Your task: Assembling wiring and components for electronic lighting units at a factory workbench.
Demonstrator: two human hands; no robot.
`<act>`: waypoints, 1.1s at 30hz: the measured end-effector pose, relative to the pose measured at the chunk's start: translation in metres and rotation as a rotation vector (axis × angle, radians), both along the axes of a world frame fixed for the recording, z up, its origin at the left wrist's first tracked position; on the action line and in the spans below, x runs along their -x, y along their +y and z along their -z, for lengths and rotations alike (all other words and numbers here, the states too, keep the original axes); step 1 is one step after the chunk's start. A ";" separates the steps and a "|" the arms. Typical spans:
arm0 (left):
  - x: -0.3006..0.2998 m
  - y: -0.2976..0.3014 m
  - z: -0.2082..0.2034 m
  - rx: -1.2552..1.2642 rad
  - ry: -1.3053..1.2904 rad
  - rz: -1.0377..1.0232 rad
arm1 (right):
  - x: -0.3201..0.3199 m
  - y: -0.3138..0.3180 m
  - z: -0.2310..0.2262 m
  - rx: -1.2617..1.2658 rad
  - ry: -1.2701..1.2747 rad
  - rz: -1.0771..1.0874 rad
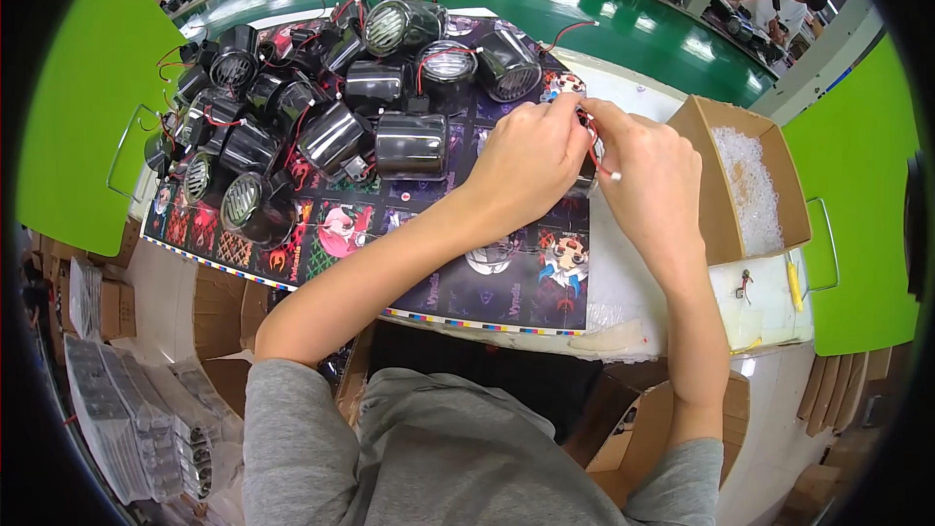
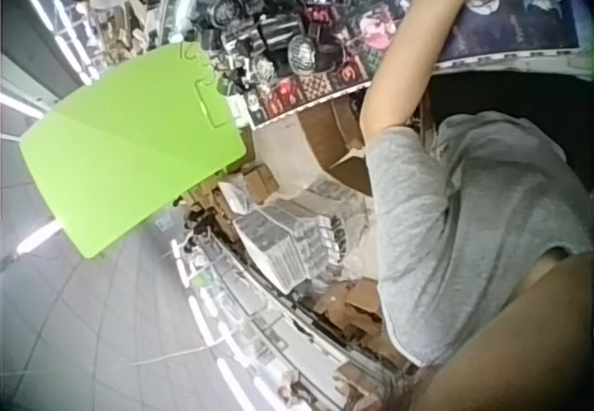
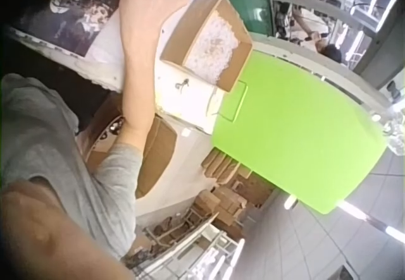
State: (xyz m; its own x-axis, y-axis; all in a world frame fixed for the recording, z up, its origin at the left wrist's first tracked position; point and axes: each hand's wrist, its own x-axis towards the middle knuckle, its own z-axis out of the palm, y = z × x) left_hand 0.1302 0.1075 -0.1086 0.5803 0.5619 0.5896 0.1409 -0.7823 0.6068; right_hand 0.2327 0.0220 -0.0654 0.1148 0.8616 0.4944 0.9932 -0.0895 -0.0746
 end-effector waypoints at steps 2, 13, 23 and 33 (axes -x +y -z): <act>0.002 -0.001 -0.001 0.015 -0.004 0.006 | -0.007 0.003 0.002 -0.091 0.058 -0.082; -0.002 -0.005 -0.006 0.308 -0.082 0.061 | -0.052 0.015 -0.002 0.497 1.344 -0.268; -0.004 -0.018 -0.002 0.215 -0.060 0.322 | -0.073 0.033 0.041 0.018 0.762 -0.072; 0.008 -0.028 -0.014 -0.108 0.289 0.193 | -0.054 0.049 0.042 0.077 0.585 -0.275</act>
State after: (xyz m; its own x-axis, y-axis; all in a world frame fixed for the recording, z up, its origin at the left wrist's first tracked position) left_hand 0.1223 0.0794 -0.0942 0.8206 0.3692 0.4362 0.1380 -0.8687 0.4757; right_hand 0.2868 0.0713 -0.1073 0.1166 0.9283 0.3530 0.7776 0.1358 -0.6140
